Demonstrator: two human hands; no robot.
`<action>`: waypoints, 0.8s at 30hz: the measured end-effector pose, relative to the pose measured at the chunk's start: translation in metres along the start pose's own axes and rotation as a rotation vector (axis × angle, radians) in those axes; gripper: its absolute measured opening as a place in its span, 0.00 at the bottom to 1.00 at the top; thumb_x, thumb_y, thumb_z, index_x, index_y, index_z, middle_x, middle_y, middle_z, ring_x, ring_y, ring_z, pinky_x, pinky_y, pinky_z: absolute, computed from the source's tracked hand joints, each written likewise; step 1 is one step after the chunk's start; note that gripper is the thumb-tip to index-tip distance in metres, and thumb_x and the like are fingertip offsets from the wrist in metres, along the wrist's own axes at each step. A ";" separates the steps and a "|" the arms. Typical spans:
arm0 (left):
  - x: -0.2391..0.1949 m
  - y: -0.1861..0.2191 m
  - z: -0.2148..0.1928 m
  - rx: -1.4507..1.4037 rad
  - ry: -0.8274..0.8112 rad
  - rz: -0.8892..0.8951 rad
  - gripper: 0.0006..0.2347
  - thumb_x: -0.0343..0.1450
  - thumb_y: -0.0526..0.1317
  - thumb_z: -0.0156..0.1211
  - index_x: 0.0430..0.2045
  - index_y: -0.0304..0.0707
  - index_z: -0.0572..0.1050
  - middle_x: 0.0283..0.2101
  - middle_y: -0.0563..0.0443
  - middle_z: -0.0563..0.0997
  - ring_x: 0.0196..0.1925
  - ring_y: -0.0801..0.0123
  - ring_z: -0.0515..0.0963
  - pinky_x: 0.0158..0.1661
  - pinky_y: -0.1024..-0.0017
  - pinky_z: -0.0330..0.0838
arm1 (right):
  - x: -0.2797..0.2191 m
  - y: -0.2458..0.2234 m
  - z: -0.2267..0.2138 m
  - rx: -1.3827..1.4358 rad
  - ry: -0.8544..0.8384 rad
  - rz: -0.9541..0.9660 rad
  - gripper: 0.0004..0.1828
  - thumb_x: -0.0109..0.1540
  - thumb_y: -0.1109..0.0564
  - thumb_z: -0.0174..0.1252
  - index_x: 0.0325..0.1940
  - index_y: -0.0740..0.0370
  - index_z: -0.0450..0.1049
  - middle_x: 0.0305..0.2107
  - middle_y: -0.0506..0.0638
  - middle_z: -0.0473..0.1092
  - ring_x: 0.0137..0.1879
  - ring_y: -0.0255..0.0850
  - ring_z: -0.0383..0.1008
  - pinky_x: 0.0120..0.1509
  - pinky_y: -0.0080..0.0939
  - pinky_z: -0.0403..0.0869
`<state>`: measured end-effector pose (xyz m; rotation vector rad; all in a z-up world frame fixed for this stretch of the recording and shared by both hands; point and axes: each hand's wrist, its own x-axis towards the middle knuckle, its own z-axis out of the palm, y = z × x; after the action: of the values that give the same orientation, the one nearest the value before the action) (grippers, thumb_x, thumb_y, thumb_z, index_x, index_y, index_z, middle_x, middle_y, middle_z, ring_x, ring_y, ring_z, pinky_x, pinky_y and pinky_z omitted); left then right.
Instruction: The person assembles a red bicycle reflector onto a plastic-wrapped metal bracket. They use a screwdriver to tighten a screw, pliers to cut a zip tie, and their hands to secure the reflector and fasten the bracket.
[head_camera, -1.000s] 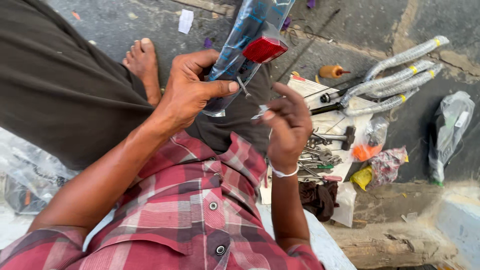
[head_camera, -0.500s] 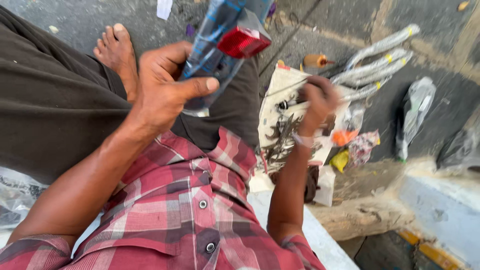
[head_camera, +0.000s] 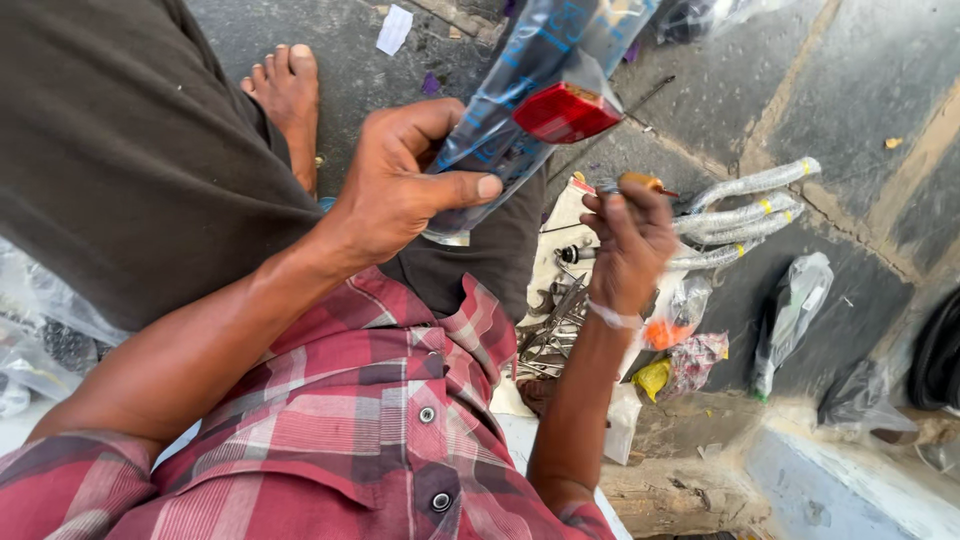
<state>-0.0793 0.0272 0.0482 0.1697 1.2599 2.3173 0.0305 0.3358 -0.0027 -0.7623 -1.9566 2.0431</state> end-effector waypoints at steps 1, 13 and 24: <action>-0.001 0.000 0.000 0.014 0.009 -0.003 0.08 0.70 0.31 0.70 0.40 0.31 0.78 0.36 0.59 0.79 0.37 0.84 0.75 0.39 0.79 0.70 | -0.015 -0.037 0.028 0.123 -0.057 -0.002 0.10 0.65 0.65 0.62 0.50 0.68 0.74 0.38 0.59 0.78 0.42 0.46 0.82 0.45 0.40 0.81; -0.006 0.002 -0.005 -0.009 -0.007 0.012 0.08 0.71 0.30 0.69 0.41 0.30 0.78 0.37 0.59 0.79 0.39 0.84 0.74 0.40 0.80 0.70 | -0.057 -0.102 0.157 0.004 -0.305 -0.102 0.07 0.64 0.69 0.67 0.44 0.71 0.76 0.39 0.48 0.68 0.43 0.33 0.68 0.48 0.31 0.67; -0.010 -0.002 -0.007 -0.095 -0.082 -0.044 0.09 0.72 0.28 0.65 0.45 0.29 0.76 0.36 0.61 0.74 0.36 0.86 0.72 0.36 0.82 0.68 | -0.064 -0.097 0.169 0.012 -0.163 -0.111 0.16 0.65 0.68 0.69 0.52 0.68 0.69 0.40 0.49 0.69 0.46 0.33 0.70 0.57 0.33 0.71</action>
<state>-0.0726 0.0183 0.0442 0.2008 1.1007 2.3031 -0.0190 0.1675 0.1035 -0.4869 -2.0190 2.1075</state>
